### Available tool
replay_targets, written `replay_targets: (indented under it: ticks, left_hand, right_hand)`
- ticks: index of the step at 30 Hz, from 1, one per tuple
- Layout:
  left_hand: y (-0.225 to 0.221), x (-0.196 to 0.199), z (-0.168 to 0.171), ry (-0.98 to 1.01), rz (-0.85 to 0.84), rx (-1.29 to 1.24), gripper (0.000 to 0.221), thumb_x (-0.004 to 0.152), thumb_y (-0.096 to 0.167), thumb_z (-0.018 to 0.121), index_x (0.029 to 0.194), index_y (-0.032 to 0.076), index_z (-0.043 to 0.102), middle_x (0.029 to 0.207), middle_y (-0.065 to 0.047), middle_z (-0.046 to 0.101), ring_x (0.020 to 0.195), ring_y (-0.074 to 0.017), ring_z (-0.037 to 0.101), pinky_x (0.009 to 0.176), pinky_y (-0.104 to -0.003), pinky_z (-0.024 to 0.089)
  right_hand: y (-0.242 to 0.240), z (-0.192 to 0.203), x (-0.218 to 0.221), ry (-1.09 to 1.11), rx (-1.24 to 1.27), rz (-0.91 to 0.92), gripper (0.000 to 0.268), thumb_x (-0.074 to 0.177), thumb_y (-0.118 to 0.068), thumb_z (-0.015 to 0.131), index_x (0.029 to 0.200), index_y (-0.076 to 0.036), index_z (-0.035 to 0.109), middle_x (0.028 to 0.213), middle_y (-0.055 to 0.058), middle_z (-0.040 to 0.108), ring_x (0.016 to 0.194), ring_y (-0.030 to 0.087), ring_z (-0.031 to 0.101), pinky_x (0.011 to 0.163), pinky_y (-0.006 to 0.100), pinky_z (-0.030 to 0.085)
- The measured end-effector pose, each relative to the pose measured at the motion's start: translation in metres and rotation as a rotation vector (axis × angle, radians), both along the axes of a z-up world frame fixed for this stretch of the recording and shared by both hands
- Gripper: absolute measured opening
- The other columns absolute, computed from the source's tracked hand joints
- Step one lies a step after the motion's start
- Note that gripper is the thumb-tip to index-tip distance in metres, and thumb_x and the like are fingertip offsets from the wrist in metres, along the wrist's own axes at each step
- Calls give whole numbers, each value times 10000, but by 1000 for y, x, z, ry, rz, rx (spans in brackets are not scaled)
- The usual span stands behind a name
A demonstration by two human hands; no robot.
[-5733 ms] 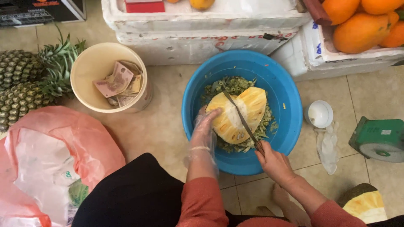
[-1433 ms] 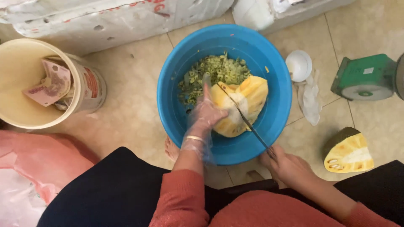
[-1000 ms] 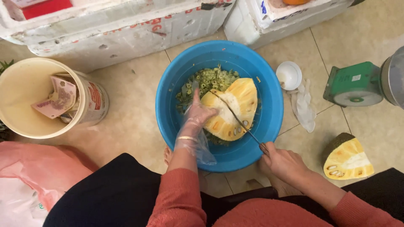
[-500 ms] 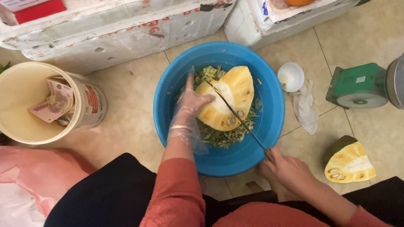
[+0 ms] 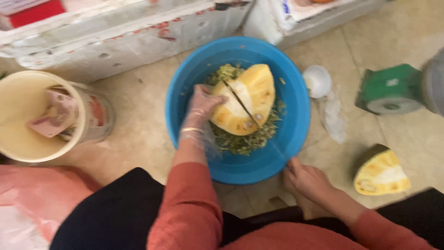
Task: Cutting a jackfruit into wedges, weighing the pieces on a scale, and shredding the fruit into a bowl.
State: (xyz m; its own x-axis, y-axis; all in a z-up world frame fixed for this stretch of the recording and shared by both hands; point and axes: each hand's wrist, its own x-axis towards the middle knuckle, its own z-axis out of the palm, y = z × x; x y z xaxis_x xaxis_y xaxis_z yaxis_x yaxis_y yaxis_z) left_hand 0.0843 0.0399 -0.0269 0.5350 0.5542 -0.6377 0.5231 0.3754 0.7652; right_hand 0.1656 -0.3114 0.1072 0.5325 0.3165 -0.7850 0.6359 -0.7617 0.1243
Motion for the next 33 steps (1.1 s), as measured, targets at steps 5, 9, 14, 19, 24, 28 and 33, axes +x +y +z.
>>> replay_targets:
  ticks: [5, 9, 14, 19, 24, 28, 33]
  left_hand:
    - [4, 5, 6, 47, 16, 7, 660, 661, 225, 875, 1198, 52, 534, 1046, -142, 676, 897, -283, 718, 824, -368, 608]
    - [-3, 2, -5, 41, 31, 11, 616, 664, 237, 883, 1131, 56, 525, 987, -133, 660, 842, -264, 687, 747, -370, 596]
    - [-5, -4, -14, -64, 60, -16, 602, 687, 229, 877, 1101, 51, 477, 980, -126, 614, 851, -241, 656, 791, -347, 586]
    - [-3, -5, 15, 30, 37, -36, 747, 704, 192, 848, 1332, 38, 475, 1242, -160, 638, 1094, -303, 693, 985, -374, 565]
    - [4, 7, 10, -22, -21, -32, 1086, 645, 122, 813, 1599, 103, 295, 1608, -132, 438, 1442, -339, 470, 1186, -385, 393]
    - [5, 1, 78, 124, -170, -116, 1111, 719, 342, 757, 1655, 192, 178, 1675, -137, 305, 1513, -373, 318, 1238, -478, 280]
    - [-4, 4, 88, 97, -143, -184, 1258, 621, 336, 786, 1662, 112, 115, 1634, -202, 370, 1511, -421, 325, 1222, -482, 314]
  right_hand:
    - [-2, 21, 4, -13, 10, -65, 452, 961, -628, 360, 1155, -243, 497, 1153, 58, 769, 1058, 388, 695, 887, 480, 533]
    - [1, 15, 1, 3, 94, -40, 315, 1003, -478, 426, 1166, -213, 477, 1071, 111, 763, 966, 381, 726, 834, 487, 559]
    - [-2, 25, -6, -84, 109, -78, 387, 950, -592, 422, 1206, -321, 527, 1042, 83, 786, 987, 410, 703, 844, 506, 537]
    - [8, 20, 3, -36, 106, -89, 355, 950, -467, 493, 1224, -241, 496, 1079, 106, 777, 990, 370, 732, 861, 482, 559]
    - [1, 20, 0, -61, 107, -79, 345, 962, -483, 489, 1206, -239, 508, 1053, 78, 789, 955, 345, 749, 835, 466, 572]
    - [0, 25, -5, -65, 51, -78, 349, 962, -525, 455, 1221, -293, 484, 1024, 85, 790, 960, 366, 731, 834, 483, 554]
    - [-4, 19, -2, -81, 43, -97, 373, 966, -580, 434, 1192, -290, 495, 1036, 81, 794, 978, 354, 737, 844, 483, 548]
